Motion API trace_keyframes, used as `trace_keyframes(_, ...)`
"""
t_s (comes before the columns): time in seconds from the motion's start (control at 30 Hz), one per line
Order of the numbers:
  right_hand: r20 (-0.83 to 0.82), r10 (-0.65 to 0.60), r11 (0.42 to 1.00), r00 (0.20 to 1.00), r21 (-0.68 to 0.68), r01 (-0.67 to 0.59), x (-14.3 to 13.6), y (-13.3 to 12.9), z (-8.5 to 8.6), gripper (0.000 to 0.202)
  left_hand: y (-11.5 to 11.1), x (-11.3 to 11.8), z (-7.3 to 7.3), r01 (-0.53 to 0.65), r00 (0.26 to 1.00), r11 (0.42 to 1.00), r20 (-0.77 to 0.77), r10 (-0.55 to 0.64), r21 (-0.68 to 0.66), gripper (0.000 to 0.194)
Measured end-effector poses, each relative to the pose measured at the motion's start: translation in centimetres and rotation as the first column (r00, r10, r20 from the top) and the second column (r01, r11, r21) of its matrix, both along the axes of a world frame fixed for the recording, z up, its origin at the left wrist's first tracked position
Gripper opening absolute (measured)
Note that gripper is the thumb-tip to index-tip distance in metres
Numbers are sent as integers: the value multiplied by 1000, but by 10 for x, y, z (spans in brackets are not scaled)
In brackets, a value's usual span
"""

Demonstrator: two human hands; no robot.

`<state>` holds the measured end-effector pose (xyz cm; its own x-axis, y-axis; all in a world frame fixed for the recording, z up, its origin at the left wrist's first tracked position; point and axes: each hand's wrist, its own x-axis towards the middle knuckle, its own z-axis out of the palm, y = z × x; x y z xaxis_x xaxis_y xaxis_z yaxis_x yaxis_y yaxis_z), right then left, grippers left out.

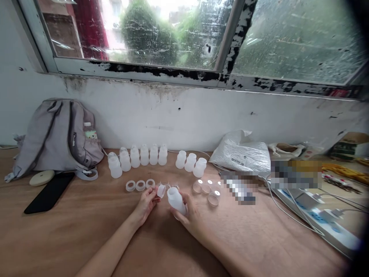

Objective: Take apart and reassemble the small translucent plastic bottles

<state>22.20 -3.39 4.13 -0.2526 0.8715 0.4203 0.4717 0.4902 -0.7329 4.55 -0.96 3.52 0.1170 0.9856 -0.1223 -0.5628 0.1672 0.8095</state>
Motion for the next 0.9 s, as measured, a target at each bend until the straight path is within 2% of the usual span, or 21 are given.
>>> trace_keyframes(0.17,70,-98,989,993,117,89,2,4,-6,42,-2,3,2,-43,993,998,-104,48,51,23)
trace_keyframes(0.33,122,-76,987,990,153,57,1,5,-12,42,-4,4,2,-13,982,993,-186,34,114,25)
trace_keyframes(0.9,122,-120,963,985,254,86,4,5,-12,47,-6,7,1,8,896,976,-435,90,218,24)
